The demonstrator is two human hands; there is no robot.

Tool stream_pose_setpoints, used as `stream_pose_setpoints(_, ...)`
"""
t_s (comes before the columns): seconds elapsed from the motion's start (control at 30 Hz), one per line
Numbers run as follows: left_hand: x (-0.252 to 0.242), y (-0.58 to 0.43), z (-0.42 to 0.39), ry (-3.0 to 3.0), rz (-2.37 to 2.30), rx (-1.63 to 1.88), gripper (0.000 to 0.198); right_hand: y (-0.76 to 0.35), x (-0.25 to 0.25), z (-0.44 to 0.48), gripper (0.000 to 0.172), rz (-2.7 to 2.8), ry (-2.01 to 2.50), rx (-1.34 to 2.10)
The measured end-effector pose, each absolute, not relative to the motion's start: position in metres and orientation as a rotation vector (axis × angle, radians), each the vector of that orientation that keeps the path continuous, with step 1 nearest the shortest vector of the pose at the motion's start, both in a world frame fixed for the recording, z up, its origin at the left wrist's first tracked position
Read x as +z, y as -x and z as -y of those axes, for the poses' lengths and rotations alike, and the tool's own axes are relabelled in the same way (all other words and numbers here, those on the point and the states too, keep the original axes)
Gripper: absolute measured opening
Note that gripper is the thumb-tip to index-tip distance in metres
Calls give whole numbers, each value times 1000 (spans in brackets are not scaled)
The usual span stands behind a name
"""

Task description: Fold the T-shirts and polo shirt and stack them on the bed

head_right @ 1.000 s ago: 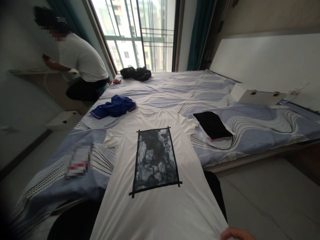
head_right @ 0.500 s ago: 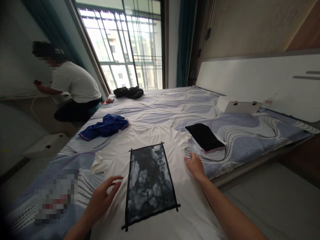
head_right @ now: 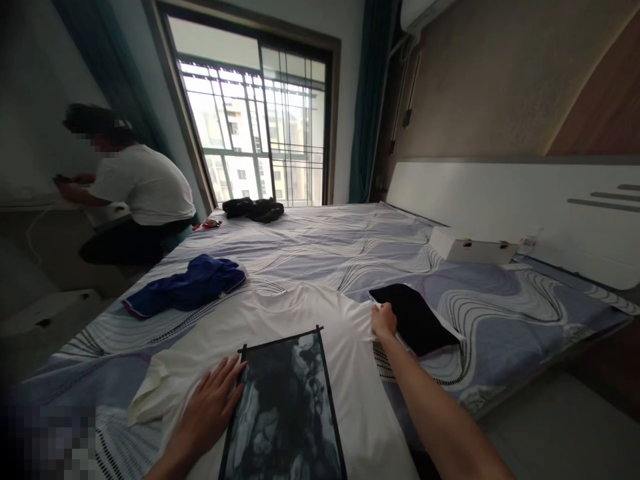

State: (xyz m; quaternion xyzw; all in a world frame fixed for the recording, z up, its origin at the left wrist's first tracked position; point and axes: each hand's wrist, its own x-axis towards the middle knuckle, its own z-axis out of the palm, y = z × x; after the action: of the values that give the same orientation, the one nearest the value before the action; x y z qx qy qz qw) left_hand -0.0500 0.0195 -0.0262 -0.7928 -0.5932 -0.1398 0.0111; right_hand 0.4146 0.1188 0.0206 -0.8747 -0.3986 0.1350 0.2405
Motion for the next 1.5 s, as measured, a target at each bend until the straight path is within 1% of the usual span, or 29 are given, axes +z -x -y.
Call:
stream_pose_setpoints(0.23, -30, 50, -23, 2454, 1804, -453, 52, -433, 4, -85, 48, 1112, 2526, 503)
stream_pose_setpoints(0.43, -34, 51, -25, 2433, 1798, -474, 51, -416, 13, -96, 57, 1090, 2554, 448)
stream_pose_setpoints(0.5, -34, 51, -25, 2422, 1799, -496, 50, -409, 21, -101, 54, 1084, 2566, 430)
stream_pose_setpoints(0.6, -34, 51, -25, 2416, 1794, -529, 50, -397, 38, -107, 42, 1112, 2555, 380)
stream_pose_setpoints(0.77, -35, 51, -24, 2419, 1768, -556, 49, -349, 71, -112, 46, 1399, 2349, 246)
stream_pose_setpoints(0.83, -35, 51, -23, 2413, 1758, -568, 49, -324, 79, -113, 44, 1621, 2192, 294)
stream_pose_setpoints(0.9, -34, 50, -21, 2404, 1758, -573, 48, -306, 82, -112, 37, 1877, 2000, 408)
stream_pose_setpoints(0.93, -34, 49, -20, 2401, 1760, -572, 48, -300, 81, -110, 36, 1965, 1913, 429)
stream_pose_setpoints(1.0, -32, 47, -19, 2398, 1764, -574, 47, -297, 71, -103, 45, 2034, 1838, 348)
stream_pose_setpoints(1.1, -30, 45, -18, 2397, 1771, -579, 46, -303, 39, -87, 58, 2085, 1986, 209)
stream_pose_setpoints(1.23, -31, 46, -19, 2403, 1765, -599, 46, -310, 3, -74, 68, 2238, 2096, 339)
stream_pose_setpoints(1.37, -30, 45, -18, 2413, 1781, -612, 46, -304, -1, -78, 69, 2126, 2163, 399)
stream_pose_setpoints(1.5, -25, 40, -11, 2445, 1810, -644, 44, -297, -5, -78, 64, 2110, 2180, 223)
